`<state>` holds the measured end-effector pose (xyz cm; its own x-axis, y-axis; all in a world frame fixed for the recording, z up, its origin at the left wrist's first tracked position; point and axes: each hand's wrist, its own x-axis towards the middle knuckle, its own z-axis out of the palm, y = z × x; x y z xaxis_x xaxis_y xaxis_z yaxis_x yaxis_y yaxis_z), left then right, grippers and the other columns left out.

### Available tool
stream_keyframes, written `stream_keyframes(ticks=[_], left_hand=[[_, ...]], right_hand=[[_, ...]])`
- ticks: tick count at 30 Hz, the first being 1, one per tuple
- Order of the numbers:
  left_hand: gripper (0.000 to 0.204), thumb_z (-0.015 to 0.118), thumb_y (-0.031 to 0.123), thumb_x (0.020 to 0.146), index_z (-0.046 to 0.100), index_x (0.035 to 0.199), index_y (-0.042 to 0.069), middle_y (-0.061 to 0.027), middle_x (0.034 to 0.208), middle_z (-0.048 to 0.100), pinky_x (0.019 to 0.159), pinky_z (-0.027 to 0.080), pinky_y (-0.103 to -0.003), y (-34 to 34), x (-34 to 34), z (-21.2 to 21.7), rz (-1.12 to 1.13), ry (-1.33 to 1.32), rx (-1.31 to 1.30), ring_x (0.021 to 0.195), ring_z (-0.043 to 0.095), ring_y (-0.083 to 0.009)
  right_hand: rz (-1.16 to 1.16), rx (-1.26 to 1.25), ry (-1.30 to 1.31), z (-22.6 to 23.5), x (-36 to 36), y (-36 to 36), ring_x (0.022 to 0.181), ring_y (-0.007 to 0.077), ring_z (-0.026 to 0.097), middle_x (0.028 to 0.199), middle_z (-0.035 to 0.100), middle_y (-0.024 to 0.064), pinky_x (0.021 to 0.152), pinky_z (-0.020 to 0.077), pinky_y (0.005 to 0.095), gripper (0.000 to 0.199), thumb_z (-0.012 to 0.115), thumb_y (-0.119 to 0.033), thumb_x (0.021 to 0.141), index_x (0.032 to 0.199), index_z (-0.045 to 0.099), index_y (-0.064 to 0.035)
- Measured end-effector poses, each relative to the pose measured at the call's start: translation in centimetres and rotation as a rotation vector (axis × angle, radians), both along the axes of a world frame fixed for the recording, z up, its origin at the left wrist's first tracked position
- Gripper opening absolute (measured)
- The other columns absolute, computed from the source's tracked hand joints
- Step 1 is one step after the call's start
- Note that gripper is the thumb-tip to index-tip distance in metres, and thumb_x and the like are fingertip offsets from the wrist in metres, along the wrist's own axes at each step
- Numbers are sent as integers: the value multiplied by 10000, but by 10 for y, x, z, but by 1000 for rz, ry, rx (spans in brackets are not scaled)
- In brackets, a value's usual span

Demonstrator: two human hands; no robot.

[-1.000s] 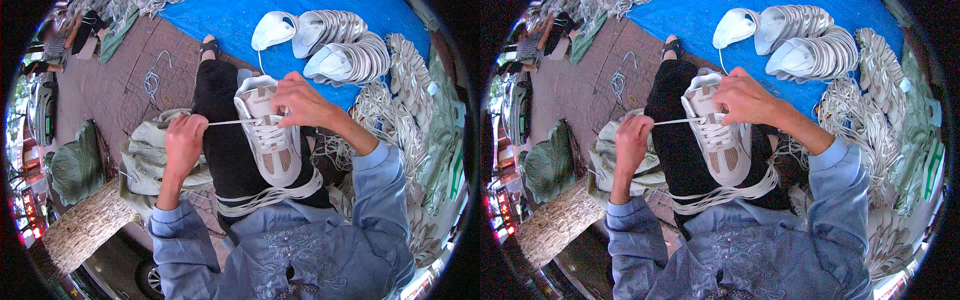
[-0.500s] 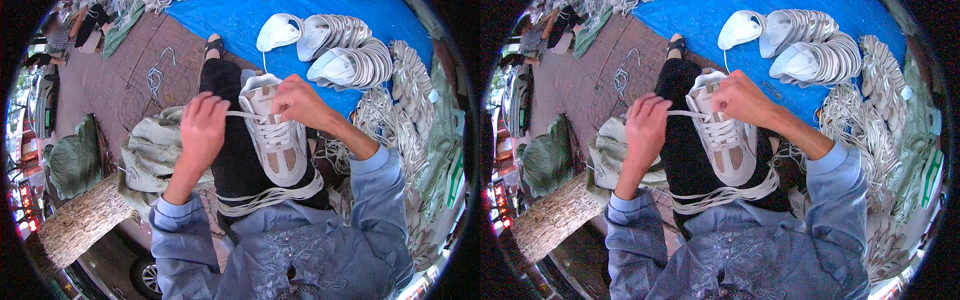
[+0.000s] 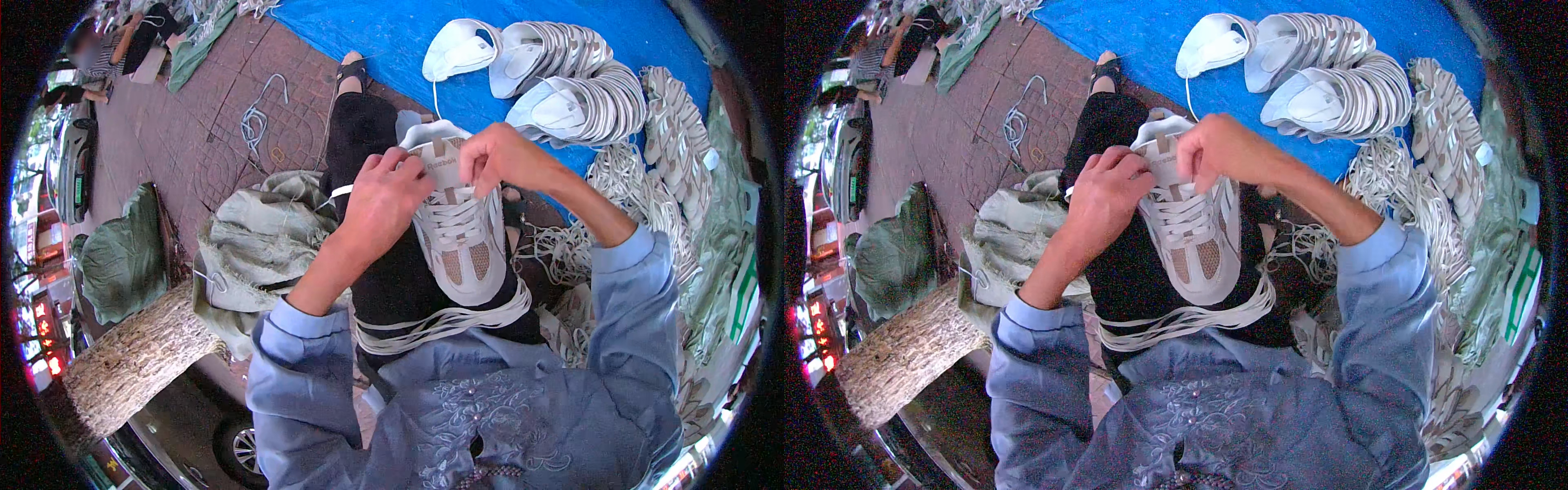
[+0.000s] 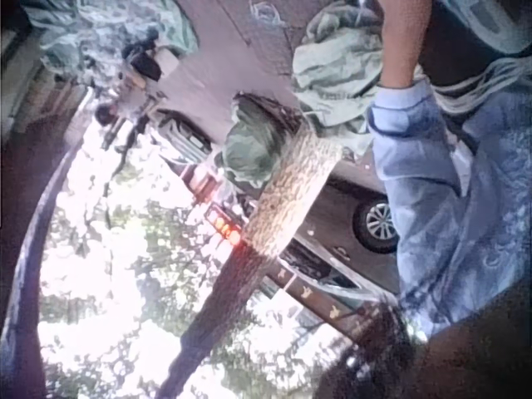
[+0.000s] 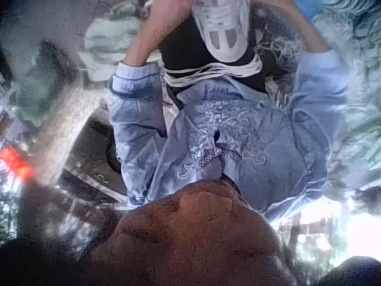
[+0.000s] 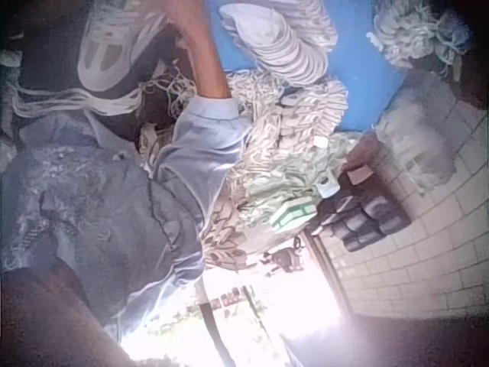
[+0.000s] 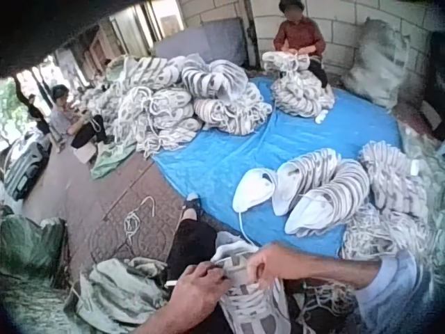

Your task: Insert laces into a shoe and tie them.

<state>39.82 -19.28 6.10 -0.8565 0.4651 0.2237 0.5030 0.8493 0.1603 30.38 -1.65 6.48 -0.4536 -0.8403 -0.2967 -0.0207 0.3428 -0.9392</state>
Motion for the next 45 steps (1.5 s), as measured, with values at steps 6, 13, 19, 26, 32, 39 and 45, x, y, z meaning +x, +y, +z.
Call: stream_keyframes(ticks=[6, 13, 19, 26, 32, 39, 45], left_hand=[[82, 540, 103, 614, 543, 694, 87, -38, 777, 508, 664, 386, -326, -11, 2, 0, -131, -69, 8, 836, 484, -208], [102, 598, 137, 625, 524, 690, 110, -25, 779, 507, 679, 379, -325, -10, 2, 3, -120, -242, -23, 851, 479, -206], [58, 577, 112, 667, 523, 683, 93, -31, 741, 537, 660, 361, -324, -20, 13, 7, -52, -285, 41, 804, 490, -230], [53, 563, 98, 673, 518, 667, 71, -64, 700, 575, 646, 361, -342, -1, 6, 1, 78, -254, 214, 740, 502, -230], [42, 552, 91, 664, 524, 684, 67, -70, 667, 561, 650, 372, -345, 2, 4, 3, 95, -263, 14, 751, 514, -214], [39, 505, 80, 615, 499, 645, 57, -63, 637, 488, 643, 387, -322, -18, 21, 16, 51, -60, -150, 738, 478, -213], [101, 496, 135, 618, 488, 676, 52, -41, 628, 449, 694, 393, -353, -34, 31, 34, 115, 253, -424, 746, 469, -211]], right_hand=[[168, 5, 228, 1, 7, 2, 517, 83, 518, 568, 555, 29, 457, 397, 237, 149, 592, 42, 530, 666, 580, -18], [229, 136, 1015, -19, 14, 0, 635, 268, 555, 631, 552, 85, 525, 427, 381, 83, 557, -135, 588, 609, 533, -59], [166, 152, 910, -32, 12, 28, 614, 255, 557, 625, 553, 84, 534, 421, 368, 90, 537, -160, 635, 603, 542, -76], [63, 165, 548, -14, 23, 10, 599, 271, 555, 651, 582, 81, 536, 417, 360, 176, 606, -235, 614, 669, 564, -72], [196, 133, 599, -25, 17, 3, 484, 238, 515, 534, 542, 67, 474, 396, 341, 161, 639, -195, 591, 591, 553, -59], [121, 156, 766, -18, 3, 42, 444, 242, 506, 510, 512, 79, 430, 388, 332, 138, 602, -205, 607, 561, 541, -90], [-117, 583, 1401, -24, -38, 99, 512, 245, 564, 564, 562, 117, 458, 433, 356, 115, 575, -157, 646, 702, 600, -60]])
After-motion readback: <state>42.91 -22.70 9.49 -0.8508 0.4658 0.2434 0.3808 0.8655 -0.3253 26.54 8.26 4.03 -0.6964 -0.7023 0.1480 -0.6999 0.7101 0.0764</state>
